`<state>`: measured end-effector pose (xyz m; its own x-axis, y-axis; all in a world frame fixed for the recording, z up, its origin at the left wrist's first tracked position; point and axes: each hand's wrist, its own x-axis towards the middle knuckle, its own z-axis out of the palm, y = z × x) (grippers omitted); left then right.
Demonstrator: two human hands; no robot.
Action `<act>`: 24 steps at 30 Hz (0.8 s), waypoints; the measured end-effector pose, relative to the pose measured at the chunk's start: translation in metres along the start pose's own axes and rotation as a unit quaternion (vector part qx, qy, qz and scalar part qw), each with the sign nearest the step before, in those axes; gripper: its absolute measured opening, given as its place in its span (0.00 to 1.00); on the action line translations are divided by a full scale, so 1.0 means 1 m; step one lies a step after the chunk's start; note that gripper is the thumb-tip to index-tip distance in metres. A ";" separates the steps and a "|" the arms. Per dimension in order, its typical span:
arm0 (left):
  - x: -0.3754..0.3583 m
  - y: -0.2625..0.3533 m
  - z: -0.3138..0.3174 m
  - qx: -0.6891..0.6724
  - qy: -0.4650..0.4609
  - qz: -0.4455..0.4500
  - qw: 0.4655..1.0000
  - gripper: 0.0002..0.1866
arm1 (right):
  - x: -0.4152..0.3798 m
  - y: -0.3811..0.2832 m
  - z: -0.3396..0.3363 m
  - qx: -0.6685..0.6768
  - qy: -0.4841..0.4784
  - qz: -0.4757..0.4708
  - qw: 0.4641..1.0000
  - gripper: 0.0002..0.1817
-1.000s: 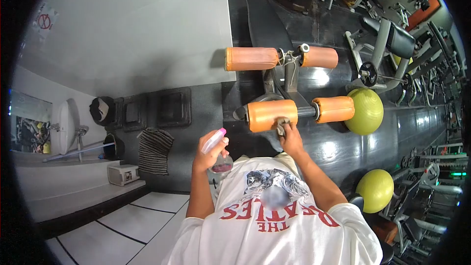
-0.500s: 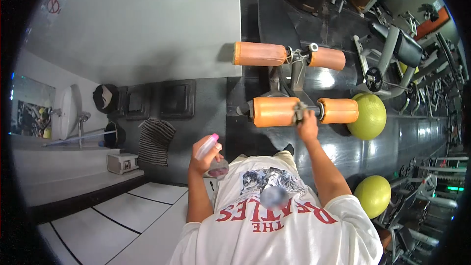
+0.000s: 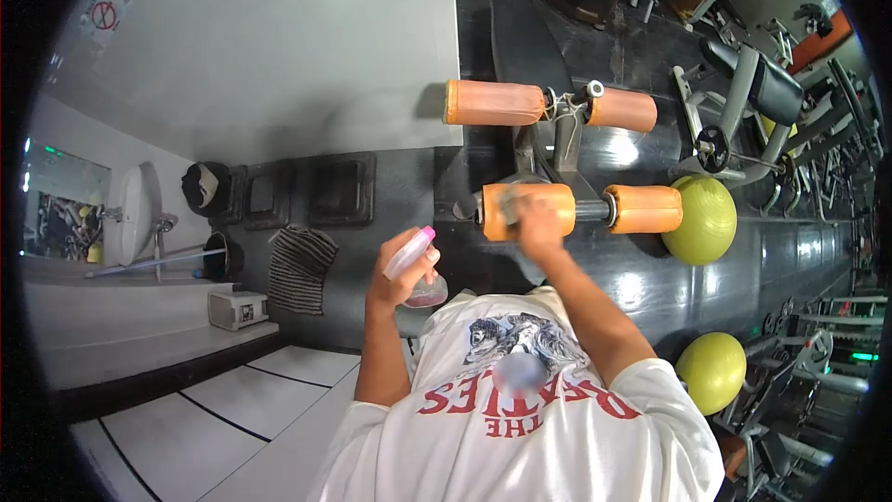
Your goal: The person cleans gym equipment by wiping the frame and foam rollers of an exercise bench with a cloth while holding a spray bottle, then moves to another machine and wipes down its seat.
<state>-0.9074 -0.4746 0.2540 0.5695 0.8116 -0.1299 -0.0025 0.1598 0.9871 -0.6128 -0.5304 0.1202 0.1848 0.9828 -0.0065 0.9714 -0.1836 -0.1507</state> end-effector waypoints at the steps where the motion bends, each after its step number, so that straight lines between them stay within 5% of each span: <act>1: -0.002 -0.001 -0.001 -0.007 -0.001 0.003 1.000 0.09 | -0.002 0.034 0.006 0.067 0.059 0.068 0.994 0.21; 3: -0.005 -0.012 -0.008 0.002 0.016 -0.021 1.000 0.09 | -0.001 0.085 -0.004 0.078 0.028 0.264 0.961 0.21; 7: 0.003 -0.038 -0.004 -0.016 0.028 -0.060 0.998 0.12 | -0.019 0.145 -0.015 0.123 0.103 0.248 0.955 0.26; 9: 0.014 -0.051 0.006 -0.009 0.027 -0.064 0.998 0.17 | -0.031 0.128 -0.017 0.129 0.172 0.145 0.966 0.30; 15: 0.050 -0.071 0.039 0.031 0.026 -0.096 0.995 0.31 | -0.064 0.060 0.015 0.197 0.087 0.132 0.968 0.34; 20: 0.058 -0.083 0.058 0.128 0.019 -0.102 0.986 0.21 | -0.086 0.069 0.010 0.234 0.012 0.150 0.960 0.28; 24: 0.055 -0.110 0.066 0.192 0.035 -0.035 0.980 0.26 | -0.088 0.076 0.003 0.322 0.061 0.151 0.933 0.20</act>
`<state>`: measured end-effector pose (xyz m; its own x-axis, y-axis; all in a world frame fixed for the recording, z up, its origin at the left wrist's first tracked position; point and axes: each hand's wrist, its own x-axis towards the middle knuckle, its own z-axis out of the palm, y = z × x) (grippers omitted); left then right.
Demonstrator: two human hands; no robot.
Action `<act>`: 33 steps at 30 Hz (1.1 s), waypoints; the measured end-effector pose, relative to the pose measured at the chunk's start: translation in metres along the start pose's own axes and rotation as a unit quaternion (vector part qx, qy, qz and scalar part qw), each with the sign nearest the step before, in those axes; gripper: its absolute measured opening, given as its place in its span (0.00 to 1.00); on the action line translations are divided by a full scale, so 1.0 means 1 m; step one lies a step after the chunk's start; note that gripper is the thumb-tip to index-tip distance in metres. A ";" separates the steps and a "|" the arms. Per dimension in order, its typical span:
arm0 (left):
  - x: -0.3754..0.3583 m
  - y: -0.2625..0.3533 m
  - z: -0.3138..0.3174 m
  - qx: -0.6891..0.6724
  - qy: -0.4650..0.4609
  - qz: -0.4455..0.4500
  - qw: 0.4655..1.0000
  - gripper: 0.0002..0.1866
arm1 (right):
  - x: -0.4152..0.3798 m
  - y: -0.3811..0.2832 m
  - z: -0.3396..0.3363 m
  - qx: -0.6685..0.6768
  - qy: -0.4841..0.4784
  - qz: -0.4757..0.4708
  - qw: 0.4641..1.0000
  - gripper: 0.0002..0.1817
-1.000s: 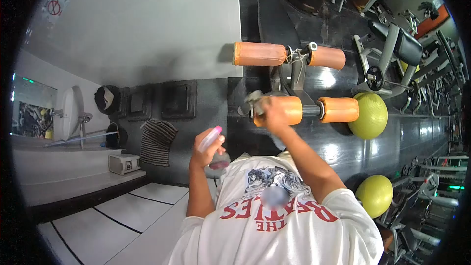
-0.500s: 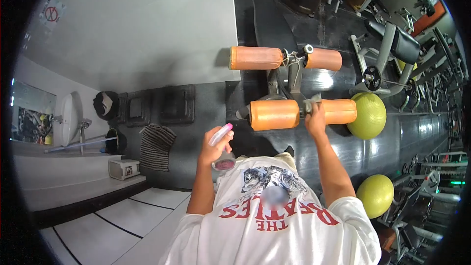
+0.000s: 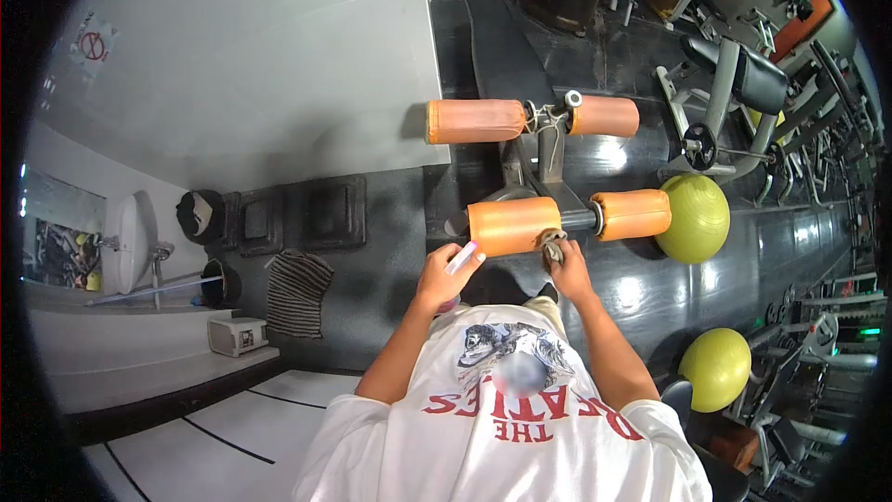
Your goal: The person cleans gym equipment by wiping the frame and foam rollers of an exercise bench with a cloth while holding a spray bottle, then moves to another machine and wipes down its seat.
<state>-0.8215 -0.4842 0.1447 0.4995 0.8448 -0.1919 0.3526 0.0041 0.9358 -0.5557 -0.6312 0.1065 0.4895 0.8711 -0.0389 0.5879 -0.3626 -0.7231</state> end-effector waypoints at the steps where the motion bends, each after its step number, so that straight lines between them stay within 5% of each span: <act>1: -0.002 0.000 0.002 0.006 0.016 0.022 1.000 0.26 | 0.001 -0.002 -0.004 0.009 0.012 0.003 1.000 0.20; 7: -0.012 0.007 -0.014 0.101 0.010 0.051 0.994 0.24 | 0.030 -0.007 -0.013 0.027 0.082 0.030 0.996 0.18; 11: -0.024 0.009 -0.024 0.085 -0.029 0.049 0.995 0.22 | 0.065 -0.023 0.000 0.013 0.149 -0.079 0.986 0.22; 14: -0.037 0.026 -0.028 -0.018 -0.039 -0.042 0.998 0.20 | 0.081 -0.071 0.020 -0.042 0.061 -0.109 0.991 0.26; 17: -0.042 0.025 -0.030 -0.016 -0.035 -0.009 0.999 0.19 | 0.074 -0.123 0.045 -0.136 -0.108 -0.147 0.974 0.29; 20: -0.044 0.026 -0.032 -0.034 -0.027 -0.026 0.999 0.17 | 0.060 -0.120 0.073 -0.252 -0.120 -0.216 0.936 0.32; 23: -0.046 0.019 -0.037 -0.078 -0.021 -0.040 0.996 0.17 | 0.062 -0.061 0.051 -0.241 -0.073 -0.093 0.963 0.24; 29: -0.038 0.019 -0.051 -0.055 -0.017 -0.057 0.997 0.16 | 0.064 0.046 -0.039 -0.166 0.079 0.176 0.967 0.29; 33: -0.026 0.024 -0.048 -0.058 -0.026 -0.047 0.997 0.17 | 0.081 -0.003 -0.015 -0.137 0.132 -0.047 0.981 0.29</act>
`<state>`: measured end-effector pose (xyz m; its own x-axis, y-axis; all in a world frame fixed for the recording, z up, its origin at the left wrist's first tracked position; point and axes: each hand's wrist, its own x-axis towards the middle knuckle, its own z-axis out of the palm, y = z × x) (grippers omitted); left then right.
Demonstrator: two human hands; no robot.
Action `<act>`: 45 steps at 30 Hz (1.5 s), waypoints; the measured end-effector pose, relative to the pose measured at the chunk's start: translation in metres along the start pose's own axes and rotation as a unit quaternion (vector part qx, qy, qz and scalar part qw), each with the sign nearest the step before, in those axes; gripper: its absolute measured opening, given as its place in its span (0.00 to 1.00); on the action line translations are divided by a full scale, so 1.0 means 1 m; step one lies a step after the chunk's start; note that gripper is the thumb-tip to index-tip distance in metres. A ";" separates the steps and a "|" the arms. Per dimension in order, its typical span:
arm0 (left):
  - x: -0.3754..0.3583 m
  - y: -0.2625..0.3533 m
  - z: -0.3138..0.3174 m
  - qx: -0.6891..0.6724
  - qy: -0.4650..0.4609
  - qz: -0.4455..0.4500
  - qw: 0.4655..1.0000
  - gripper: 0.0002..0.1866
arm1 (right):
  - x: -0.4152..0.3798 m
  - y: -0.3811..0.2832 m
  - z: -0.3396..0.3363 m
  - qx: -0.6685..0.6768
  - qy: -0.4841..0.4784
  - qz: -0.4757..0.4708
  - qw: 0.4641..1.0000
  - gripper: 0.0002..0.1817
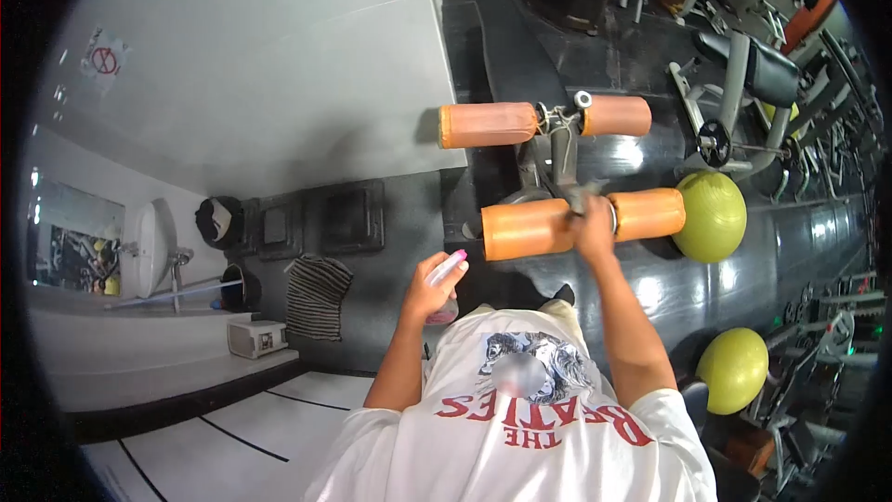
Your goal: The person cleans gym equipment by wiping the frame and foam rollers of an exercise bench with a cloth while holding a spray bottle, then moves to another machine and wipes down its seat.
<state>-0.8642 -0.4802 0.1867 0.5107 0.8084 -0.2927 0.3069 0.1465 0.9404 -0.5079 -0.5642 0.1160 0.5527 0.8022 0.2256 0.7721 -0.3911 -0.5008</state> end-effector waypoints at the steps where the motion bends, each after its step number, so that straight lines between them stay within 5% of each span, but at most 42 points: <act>1: 0.005 0.002 0.000 -0.010 -0.004 0.003 1.000 0.17 | 0.002 -0.051 -0.008 0.024 -0.061 0.010 0.998 0.29; 7: 0.001 0.010 -0.014 -0.076 0.023 0.058 0.995 0.15 | -0.049 -0.119 0.043 -0.031 -0.150 -0.239 0.959 0.21; 9: -0.021 0.006 -0.032 -0.100 0.070 0.043 0.992 0.14 | -0.036 -0.081 0.036 -0.050 -0.172 -0.171 0.969 0.24; 10: -0.031 -0.005 -0.042 -0.109 0.096 0.037 0.989 0.13 | -0.035 -0.059 0.036 -0.045 -0.085 -0.134 0.986 0.26; 13: -0.059 -0.031 -0.066 -0.105 0.154 0.022 0.982 0.14 | -0.008 0.000 0.024 0.019 -0.125 0.082 0.989 0.25; 14: -0.064 -0.038 -0.071 -0.099 0.165 0.019 0.981 0.14 | 0.003 0.014 0.030 0.023 -0.117 0.071 0.990 0.24; 16: -0.072 -0.043 -0.070 -0.090 0.177 0.018 0.980 0.15 | 0.022 -0.047 0.016 -0.022 -0.099 0.139 0.985 0.26; 18: -0.072 -0.037 -0.069 -0.081 0.183 0.029 0.979 0.15 | 0.027 -0.078 0.044 0.007 -0.051 0.027 0.998 0.28; 23: -0.069 -0.016 -0.054 -0.088 0.148 0.046 0.984 0.14 | 0.000 -0.155 0.058 -0.011 -0.214 -0.190 0.958 0.26; 28: -0.069 -0.013 -0.054 -0.137 0.141 0.051 0.979 0.12 | 0.001 -0.032 0.054 -0.027 -0.097 -0.019 0.995 0.21; 33: -0.064 -0.018 -0.062 -0.128 0.145 0.035 0.981 0.11 | 0.027 0.035 0.018 -0.114 -0.075 0.182 0.974 0.25; 36: -0.054 -0.014 -0.056 -0.143 0.143 0.022 0.979 0.11 | 0.017 -0.002 0.032 -0.050 -0.041 0.033 0.997 0.25; 38: -0.045 -0.013 -0.049 -0.136 0.126 0.018 0.982 0.12 | 0.004 -0.044 0.039 -0.027 -0.114 -0.023 0.993 0.25; 40: -0.035 -0.011 -0.045 -0.119 0.090 0.039 0.988 0.13 | -0.015 -0.059 0.044 -0.088 -0.088 -0.100 0.987 0.26; 45: -0.027 -0.002 -0.033 -0.135 0.075 0.043 0.987 0.14 | -0.059 -0.024 0.019 0.030 -0.149 -0.151 0.977 0.28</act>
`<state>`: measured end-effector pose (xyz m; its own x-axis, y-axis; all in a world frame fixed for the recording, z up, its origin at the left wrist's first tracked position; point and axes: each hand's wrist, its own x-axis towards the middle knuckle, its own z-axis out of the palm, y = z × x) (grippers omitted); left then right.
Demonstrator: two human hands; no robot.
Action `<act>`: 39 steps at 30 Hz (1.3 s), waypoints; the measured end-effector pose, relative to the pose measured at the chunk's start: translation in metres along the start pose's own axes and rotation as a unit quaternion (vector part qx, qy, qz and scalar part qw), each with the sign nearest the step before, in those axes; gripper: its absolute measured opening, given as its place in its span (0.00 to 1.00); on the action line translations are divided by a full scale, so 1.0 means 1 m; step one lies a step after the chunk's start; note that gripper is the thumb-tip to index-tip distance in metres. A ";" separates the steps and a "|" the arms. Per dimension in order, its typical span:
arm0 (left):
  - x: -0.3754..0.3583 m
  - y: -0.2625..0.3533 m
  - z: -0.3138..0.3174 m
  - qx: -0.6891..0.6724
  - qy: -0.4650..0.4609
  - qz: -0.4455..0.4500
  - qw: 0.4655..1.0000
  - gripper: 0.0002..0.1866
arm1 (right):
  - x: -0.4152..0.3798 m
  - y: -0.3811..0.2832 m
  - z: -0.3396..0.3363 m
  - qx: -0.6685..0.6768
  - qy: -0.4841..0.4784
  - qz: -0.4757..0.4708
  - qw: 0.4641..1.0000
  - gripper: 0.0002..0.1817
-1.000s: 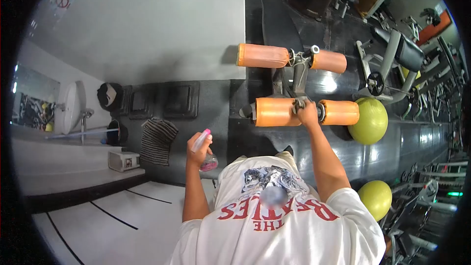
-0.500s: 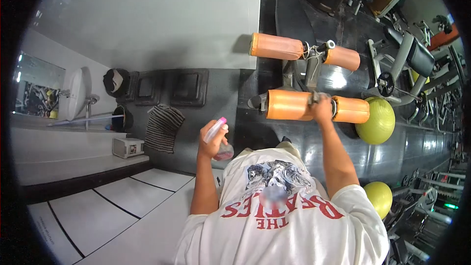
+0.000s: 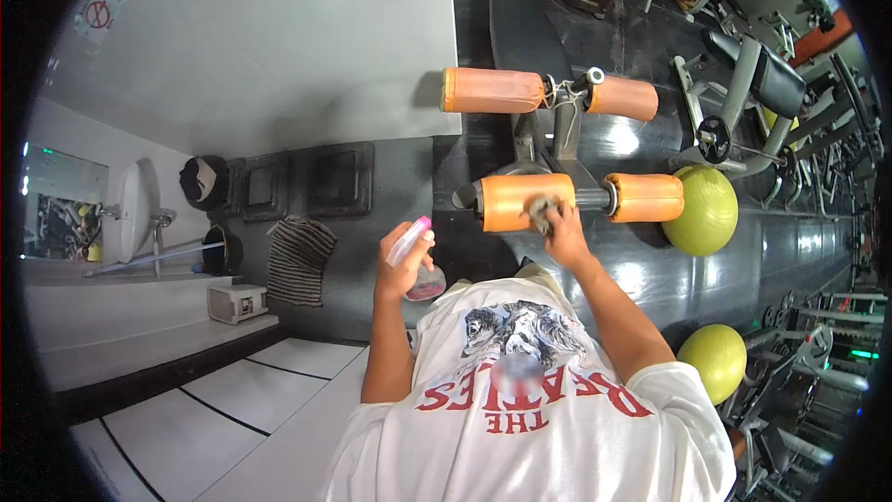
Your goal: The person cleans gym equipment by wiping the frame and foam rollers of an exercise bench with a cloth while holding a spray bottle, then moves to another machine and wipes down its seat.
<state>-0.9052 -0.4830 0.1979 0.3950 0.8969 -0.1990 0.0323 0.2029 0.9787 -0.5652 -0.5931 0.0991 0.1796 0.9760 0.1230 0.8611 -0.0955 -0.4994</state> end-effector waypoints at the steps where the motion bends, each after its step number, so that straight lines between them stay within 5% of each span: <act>1: -0.002 0.001 0.002 -0.004 0.002 0.002 1.000 0.14 | -0.015 0.011 0.005 0.027 -0.007 -0.026 0.999 0.29; 3: -0.002 0.008 0.007 -0.017 0.003 0.004 1.000 0.14 | -0.032 0.027 0.012 0.100 -0.125 0.058 0.985 0.30; 7: -0.001 0.043 0.015 -0.004 -0.021 0.026 0.999 0.14 | 0.010 -0.031 0.005 0.135 0.032 -0.050 0.989 0.30; 15: 0.013 0.072 0.032 0.031 -0.068 0.043 0.996 0.13 | 0.053 -0.060 0.012 -0.038 -0.087 -0.051 0.994 0.27; 17: 0.008 0.058 0.021 -0.013 -0.046 0.029 0.998 0.11 | 0.034 -0.038 -0.023 -0.042 -0.084 0.106 0.990 0.26; 19: 0.000 0.040 0.007 -0.032 -0.009 0.009 0.999 0.11 | 0.000 0.023 -0.015 -0.069 0.030 0.187 0.980 0.22; 20: -0.003 0.026 0.000 -0.043 0.006 0.005 0.999 0.12 | -0.005 0.034 -0.030 -0.074 -0.003 0.246 0.966 0.24; 23: -0.008 0.001 -0.013 -0.037 0.006 0.000 0.999 0.13 | -0.012 0.076 -0.026 -0.044 0.087 0.317 0.943 0.24; 26: -0.008 0.004 0.000 -0.040 -0.006 -0.014 0.999 0.14 | 0.020 0.008 -0.024 0.013 0.170 0.102 0.980 0.21; 28: -0.001 0.011 0.011 -0.039 -0.028 -0.002 0.999 0.15 | 0.043 -0.042 -0.006 0.091 0.049 0.051 0.993 0.23; 30: 0.007 0.020 0.023 -0.029 -0.068 0.035 0.997 0.14 | 0.060 -0.089 0.010 -0.008 -0.076 -0.037 0.996 0.25; 33: 0.006 0.035 0.034 -0.007 -0.114 0.045 0.993 0.13 | 0.065 -0.089 0.060 -0.195 -0.112 -0.139 0.964 0.26; 36: -0.003 0.034 0.025 -0.005 -0.110 0.035 0.993 0.13 | 0.059 -0.046 0.042 -0.175 -0.081 0.006 0.981 0.25; 38: -0.019 0.015 0.012 -0.036 -0.056 -0.002 0.998 0.13 | 0.054 -0.015 -0.007 -0.115 -0.076 0.202 0.970 0.30; 39: -0.026 0.002 -0.001 -0.025 -0.041 -0.012 0.999 0.14 | 0.047 0.010 -0.023 -0.152 -0.064 0.199 0.966 0.33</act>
<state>-0.9160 -0.5052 0.2050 0.4682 0.8569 -0.2156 -0.0020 0.2450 0.9695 -0.5369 -0.5525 0.1193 0.4820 0.8643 -0.1437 0.8391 -0.5026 -0.2082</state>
